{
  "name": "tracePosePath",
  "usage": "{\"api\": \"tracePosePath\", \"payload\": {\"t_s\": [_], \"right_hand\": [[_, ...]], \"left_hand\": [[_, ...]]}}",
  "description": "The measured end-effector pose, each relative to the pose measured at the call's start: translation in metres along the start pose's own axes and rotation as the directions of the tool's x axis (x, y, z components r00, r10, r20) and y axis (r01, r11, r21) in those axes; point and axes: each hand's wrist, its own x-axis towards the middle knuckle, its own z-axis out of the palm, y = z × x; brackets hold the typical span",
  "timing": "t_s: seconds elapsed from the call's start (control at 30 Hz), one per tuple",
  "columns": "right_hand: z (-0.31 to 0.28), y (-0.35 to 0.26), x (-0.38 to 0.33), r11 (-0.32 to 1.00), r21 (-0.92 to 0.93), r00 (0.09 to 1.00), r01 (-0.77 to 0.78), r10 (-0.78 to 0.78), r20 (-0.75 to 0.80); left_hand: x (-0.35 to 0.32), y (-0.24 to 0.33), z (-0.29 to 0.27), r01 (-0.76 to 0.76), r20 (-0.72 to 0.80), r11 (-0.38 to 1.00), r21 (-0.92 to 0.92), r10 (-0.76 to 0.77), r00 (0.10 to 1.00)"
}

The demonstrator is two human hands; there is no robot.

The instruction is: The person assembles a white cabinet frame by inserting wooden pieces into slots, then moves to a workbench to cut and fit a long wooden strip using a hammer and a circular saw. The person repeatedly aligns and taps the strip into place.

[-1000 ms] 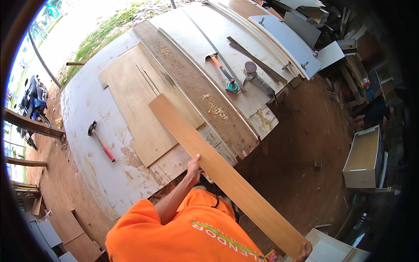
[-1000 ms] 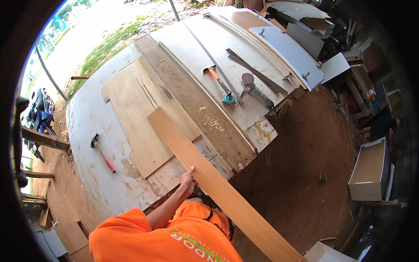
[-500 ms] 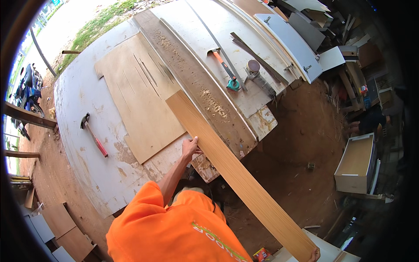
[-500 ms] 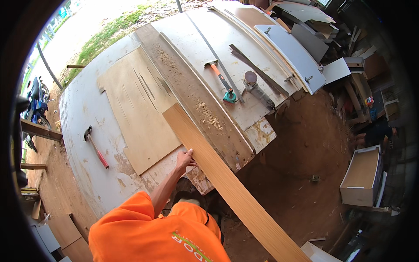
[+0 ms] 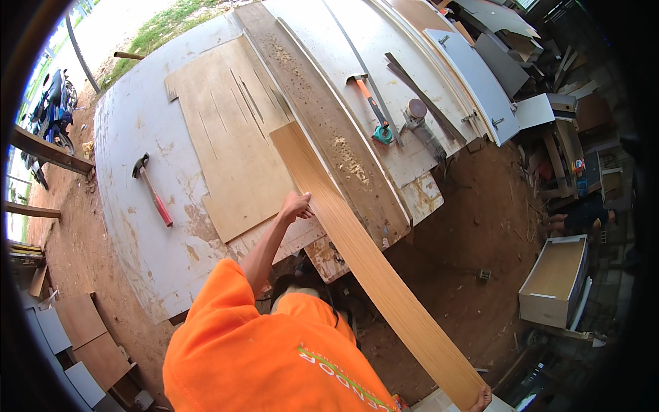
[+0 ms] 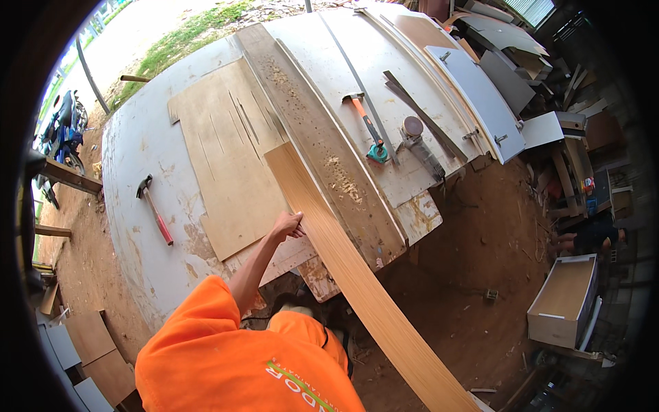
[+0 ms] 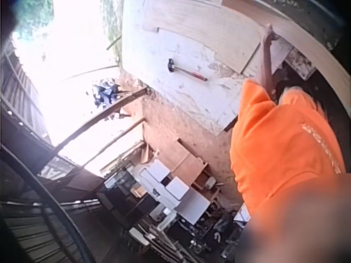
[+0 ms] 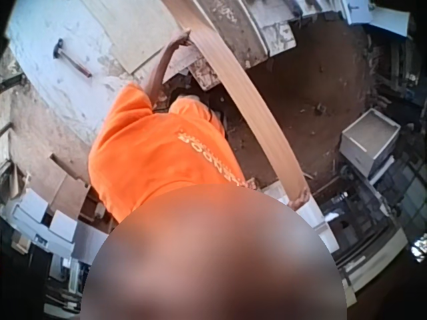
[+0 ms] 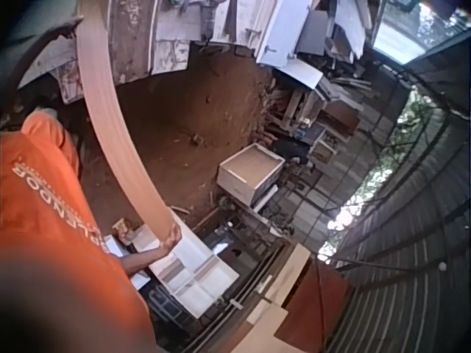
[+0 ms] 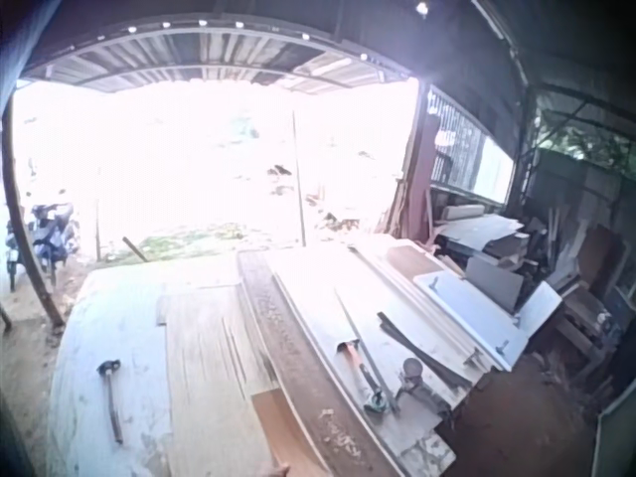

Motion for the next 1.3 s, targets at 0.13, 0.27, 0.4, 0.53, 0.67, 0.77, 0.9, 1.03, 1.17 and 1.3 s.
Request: {"api": "tracePosePath", "payload": {"t_s": [0.13, 0.27, 0.4, 0.53, 0.67, 0.77, 0.9, 1.03, 1.17, 1.3], "right_hand": [[-0.002, 0.005, -0.007, 0.999, 0.017, 0.999, -0.035, 0.036, -0.019], [-0.005, 0.01, -0.012, 1.0, 0.029, 0.999, -0.009, 0.008, 0.035], [-0.005, 0.014, -0.013, 1.0, 0.001, 1.0, 0.005, -0.005, 0.002], [-0.003, 0.018, -0.011, 1.0, 0.017, 1.0, -0.024, 0.024, -0.004], [-0.002, 0.021, -0.008, 0.999, 0.008, 0.999, -0.035, 0.035, -0.002], [-0.001, 0.023, -0.007, 0.999, 0.011, 0.999, -0.039, 0.039, -0.002], [-0.001, 0.026, -0.009, 0.999, 0.01, 0.999, -0.041, 0.041, -0.002], [0.0, 0.028, -0.012, 0.999, 0.012, 0.999, -0.045, 0.045, -0.004], [-0.001, 0.03, -0.016, 0.999, 0.011, 0.999, -0.045, 0.045, -0.011], [-0.007, 0.032, -0.022, 0.999, 0.014, 0.999, -0.032, 0.032, -0.018]], "left_hand": [[0.001, 0.002, -0.004, 0.027, 0.029, 1.0, 0.009, -0.027, 0.999], [0.001, 0.006, -0.007, 0.048, 0.052, 0.998, 0.028, -0.049, 0.997], [-0.004, 0.01, -0.007, 0.057, 0.064, 0.998, 0.014, -0.058, 0.996], [-0.008, 0.017, -0.011, 0.045, 0.062, 0.999, 0.011, -0.046, 0.997], [-0.007, 0.023, -0.017, 0.004, 0.031, 1.0, 0.015, -0.005, 1.0], [-0.004, 0.025, -0.023, 0.02, 0.058, 1.0, 0.011, -0.021, 0.998], [-0.004, 0.028, -0.028, 0.024, 0.099, 0.998, -0.053, -0.018, 0.995], [-0.005, 0.033, -0.024, 0.026, 0.027, 0.991, -0.131, -0.022, 0.999], [0.006, 0.046, -0.019, -0.042, -0.077, 0.979, -0.198, 0.027, 0.997], [0.034, 0.064, -0.022, -0.104, -0.274, 0.968, -0.23, 0.038, 0.961]]}}
